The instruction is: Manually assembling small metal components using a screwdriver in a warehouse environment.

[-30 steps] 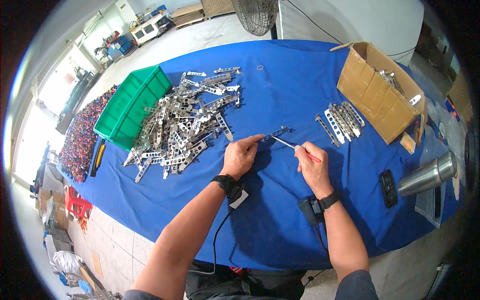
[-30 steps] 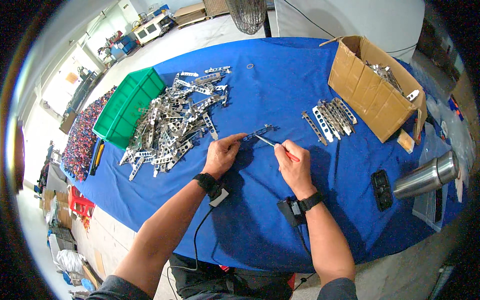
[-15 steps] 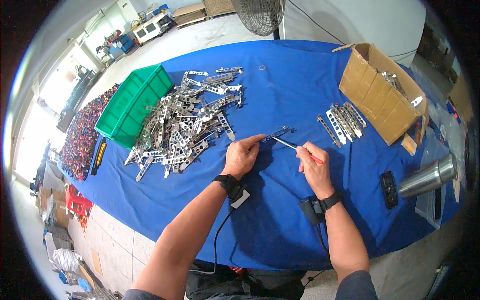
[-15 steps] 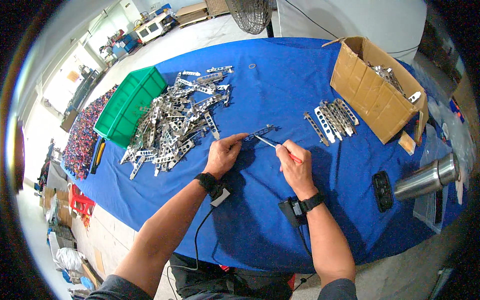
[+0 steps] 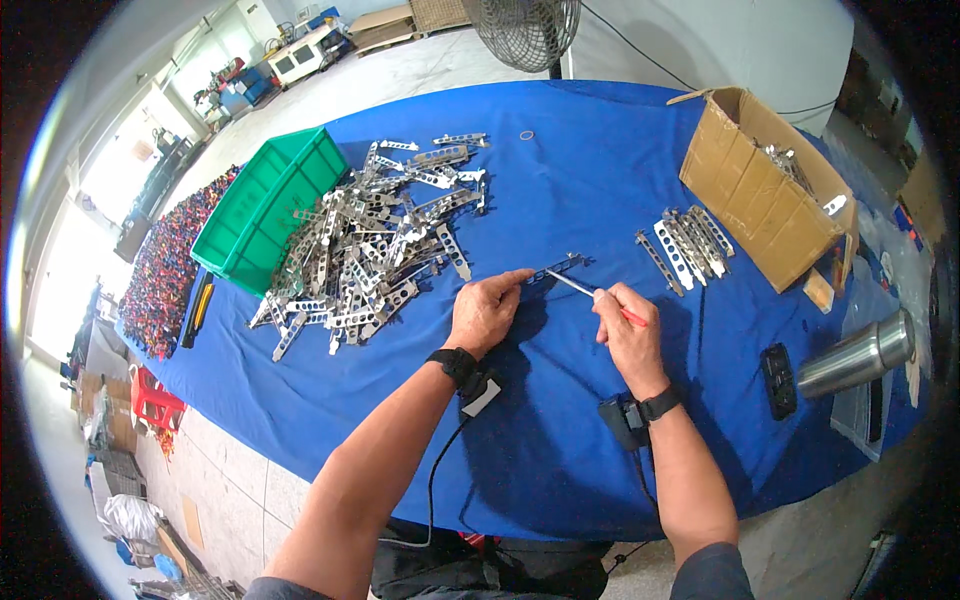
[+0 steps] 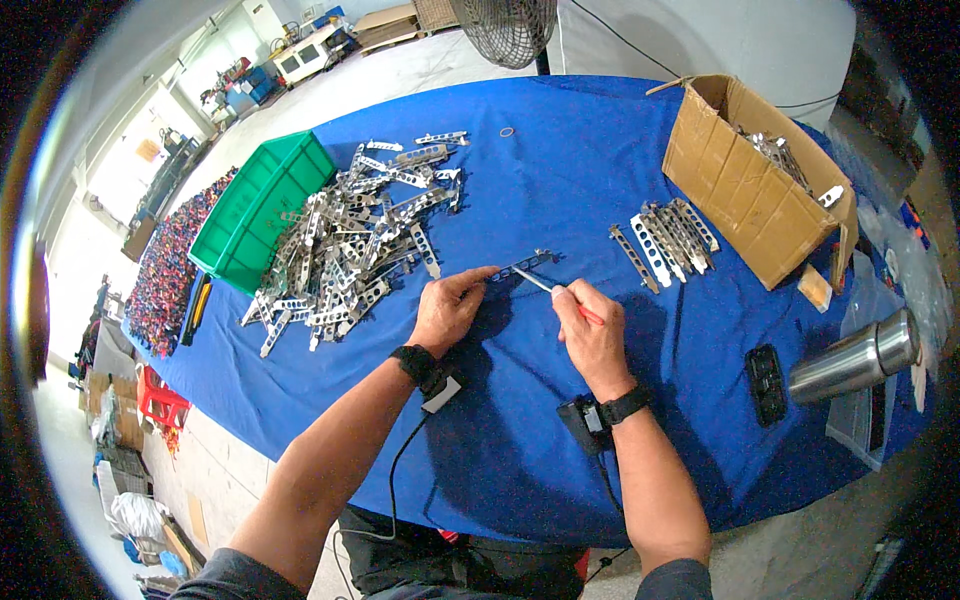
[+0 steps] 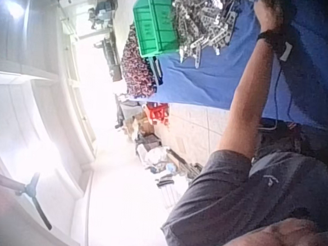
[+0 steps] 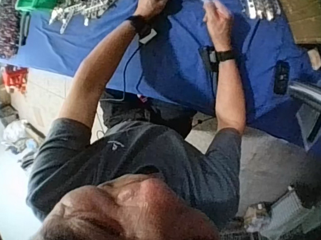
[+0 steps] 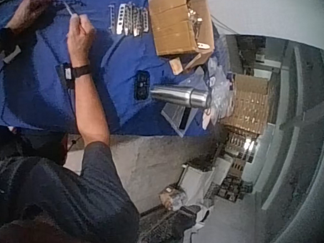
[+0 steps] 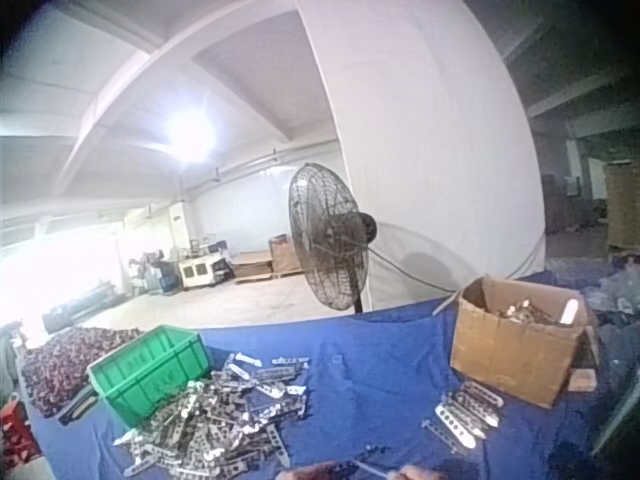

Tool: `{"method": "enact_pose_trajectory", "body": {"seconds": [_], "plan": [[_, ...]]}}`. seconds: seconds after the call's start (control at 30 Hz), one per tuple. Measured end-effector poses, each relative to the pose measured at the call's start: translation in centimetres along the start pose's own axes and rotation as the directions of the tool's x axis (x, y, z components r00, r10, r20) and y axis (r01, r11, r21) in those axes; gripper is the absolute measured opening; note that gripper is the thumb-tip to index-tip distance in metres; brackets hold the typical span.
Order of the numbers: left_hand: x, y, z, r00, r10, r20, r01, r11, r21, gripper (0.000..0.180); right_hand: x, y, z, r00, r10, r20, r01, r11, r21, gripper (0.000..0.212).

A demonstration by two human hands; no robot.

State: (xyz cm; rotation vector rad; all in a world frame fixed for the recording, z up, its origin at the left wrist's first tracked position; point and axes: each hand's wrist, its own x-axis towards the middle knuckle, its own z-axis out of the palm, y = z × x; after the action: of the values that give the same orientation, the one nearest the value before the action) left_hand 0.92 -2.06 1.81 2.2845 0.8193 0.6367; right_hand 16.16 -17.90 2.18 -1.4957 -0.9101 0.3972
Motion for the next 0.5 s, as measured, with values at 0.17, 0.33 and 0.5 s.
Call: {"method": "enact_pose_trajectory", "body": {"seconds": [0.17,0.33,0.5], "plan": [[0.03,-0.02,0.00,1.000,0.010,-0.006,-0.010,1.000,0.002,0.028,0.13,0.56,-0.21,1.000,-0.009,-0.003,0.009,1.000,-0.013,0.029],[-0.01,0.00,0.01,1.000,-0.006,0.004,0.006,1.000,0.004,0.028,0.01,0.65,0.00,0.999,-0.031,-0.013,0.030,0.998,-0.046,0.028],[0.07,-0.18,0.06,1.000,0.009,-0.006,-0.009,1.000,-0.020,0.029,0.10,-0.04,0.00,1.000,0.013,0.028,-0.014,0.999,0.038,0.028]]}}
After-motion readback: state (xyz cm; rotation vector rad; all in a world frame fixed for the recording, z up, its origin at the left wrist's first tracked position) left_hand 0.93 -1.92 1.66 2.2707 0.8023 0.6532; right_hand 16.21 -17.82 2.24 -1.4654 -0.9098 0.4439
